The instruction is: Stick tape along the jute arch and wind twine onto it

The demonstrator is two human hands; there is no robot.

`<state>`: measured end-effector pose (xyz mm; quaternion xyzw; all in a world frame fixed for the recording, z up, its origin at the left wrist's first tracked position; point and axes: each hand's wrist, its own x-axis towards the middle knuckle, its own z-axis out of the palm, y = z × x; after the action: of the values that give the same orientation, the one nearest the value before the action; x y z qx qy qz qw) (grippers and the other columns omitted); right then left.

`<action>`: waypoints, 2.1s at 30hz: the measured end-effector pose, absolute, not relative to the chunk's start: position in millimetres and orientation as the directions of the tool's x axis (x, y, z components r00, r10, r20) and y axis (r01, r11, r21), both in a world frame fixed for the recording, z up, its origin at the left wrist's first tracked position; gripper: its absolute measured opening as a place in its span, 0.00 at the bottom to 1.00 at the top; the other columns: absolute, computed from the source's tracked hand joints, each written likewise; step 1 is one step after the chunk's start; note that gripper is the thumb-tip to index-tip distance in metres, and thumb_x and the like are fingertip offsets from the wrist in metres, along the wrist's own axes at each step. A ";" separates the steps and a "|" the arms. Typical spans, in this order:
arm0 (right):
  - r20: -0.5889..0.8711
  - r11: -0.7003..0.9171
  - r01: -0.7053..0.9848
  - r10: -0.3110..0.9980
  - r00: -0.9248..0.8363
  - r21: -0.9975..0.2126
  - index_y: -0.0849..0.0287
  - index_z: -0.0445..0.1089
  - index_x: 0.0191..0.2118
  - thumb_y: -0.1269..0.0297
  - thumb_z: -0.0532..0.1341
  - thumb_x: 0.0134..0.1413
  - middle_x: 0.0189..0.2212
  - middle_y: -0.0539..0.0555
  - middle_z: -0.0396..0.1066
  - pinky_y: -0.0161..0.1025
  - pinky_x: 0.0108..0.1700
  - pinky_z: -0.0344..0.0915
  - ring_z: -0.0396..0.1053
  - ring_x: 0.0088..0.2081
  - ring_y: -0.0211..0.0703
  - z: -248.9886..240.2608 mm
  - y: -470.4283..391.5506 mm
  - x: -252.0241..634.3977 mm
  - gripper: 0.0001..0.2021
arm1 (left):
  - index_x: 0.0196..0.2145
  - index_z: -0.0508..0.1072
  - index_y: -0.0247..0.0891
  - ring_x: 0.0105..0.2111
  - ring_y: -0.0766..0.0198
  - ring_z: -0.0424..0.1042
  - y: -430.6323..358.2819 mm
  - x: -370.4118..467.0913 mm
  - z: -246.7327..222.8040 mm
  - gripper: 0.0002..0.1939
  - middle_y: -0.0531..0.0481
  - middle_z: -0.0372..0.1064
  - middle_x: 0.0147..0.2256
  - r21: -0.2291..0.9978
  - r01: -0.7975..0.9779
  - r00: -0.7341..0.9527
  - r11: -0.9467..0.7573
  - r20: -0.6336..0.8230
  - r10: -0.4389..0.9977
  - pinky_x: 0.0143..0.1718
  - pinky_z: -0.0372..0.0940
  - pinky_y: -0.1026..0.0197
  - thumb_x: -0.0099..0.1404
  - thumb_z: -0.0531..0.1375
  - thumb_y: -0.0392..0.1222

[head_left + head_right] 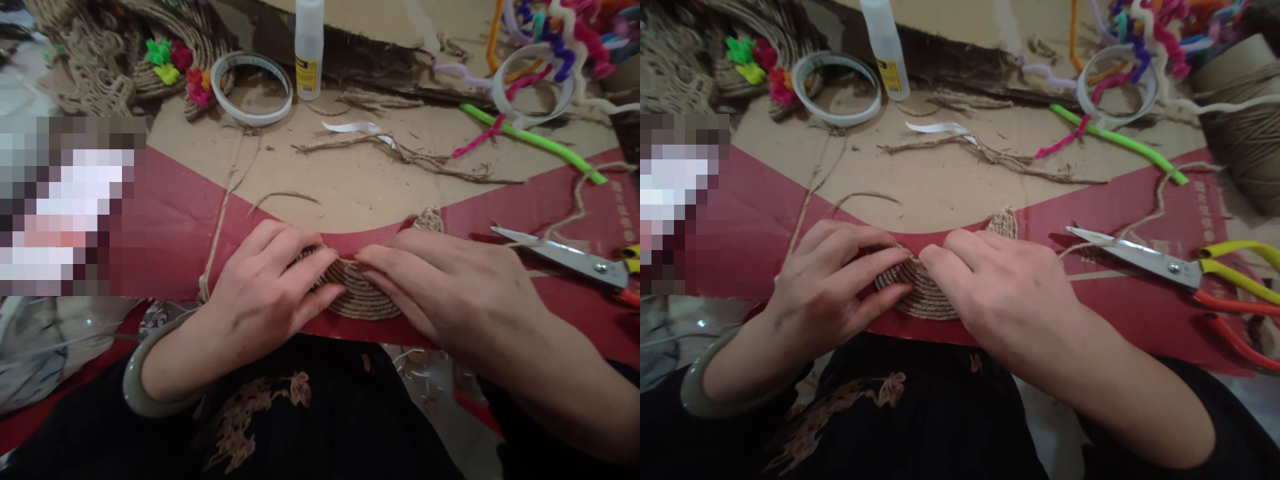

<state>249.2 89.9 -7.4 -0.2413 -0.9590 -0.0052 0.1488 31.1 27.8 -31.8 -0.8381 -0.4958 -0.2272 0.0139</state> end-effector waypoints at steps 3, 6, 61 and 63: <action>0.268 0.886 0.459 0.459 -0.847 -0.067 0.60 0.76 0.38 0.71 0.57 0.64 0.32 0.55 0.77 0.38 0.24 0.54 0.71 0.27 0.40 -5.9 91.6 252.3 0.09 | 0.45 0.75 0.36 0.41 0.56 0.72 27.7 31.3 -31.8 0.10 0.43 0.75 0.42 0.198 0.839 0.405 -0.506 0.393 0.826 0.45 0.70 0.52 0.68 0.61 0.42; 0.237 0.890 0.448 0.455 -0.858 -0.086 0.60 0.76 0.38 0.71 0.55 0.65 0.31 0.54 0.77 0.37 0.22 0.50 0.70 0.26 0.39 -5.6 93.5 253.2 0.11 | 0.44 0.75 0.37 0.40 0.56 0.72 27.9 31.2 -32.0 0.10 0.44 0.75 0.42 0.186 0.843 0.406 -0.504 0.395 0.824 0.45 0.70 0.52 0.69 0.61 0.43; 0.077 0.936 0.303 0.320 -0.944 -0.178 0.60 0.74 0.37 0.66 0.52 0.66 0.30 0.55 0.69 0.38 0.30 0.45 0.61 0.31 0.40 -3.5 119.8 251.4 0.13 | 0.42 0.77 0.36 0.39 0.58 0.76 28.9 49.5 -34.0 0.06 0.45 0.78 0.39 0.247 0.853 0.278 -0.460 0.530 0.801 0.44 0.71 0.55 0.68 0.62 0.37; 0.071 0.932 0.303 0.322 -0.944 -0.197 0.60 0.75 0.38 0.66 0.53 0.65 0.31 0.55 0.70 0.38 0.30 0.45 0.61 0.31 0.39 -4.2 120.7 252.2 0.13 | 0.43 0.77 0.37 0.39 0.57 0.75 29.0 48.5 -33.2 0.08 0.44 0.78 0.40 0.217 0.850 0.332 -0.480 0.487 0.808 0.44 0.71 0.53 0.68 0.62 0.40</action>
<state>252.2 120.7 -4.2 -0.1591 -0.9816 0.0922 0.0509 48.5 29.0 -33.2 -0.8151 -0.5085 -0.2747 0.0385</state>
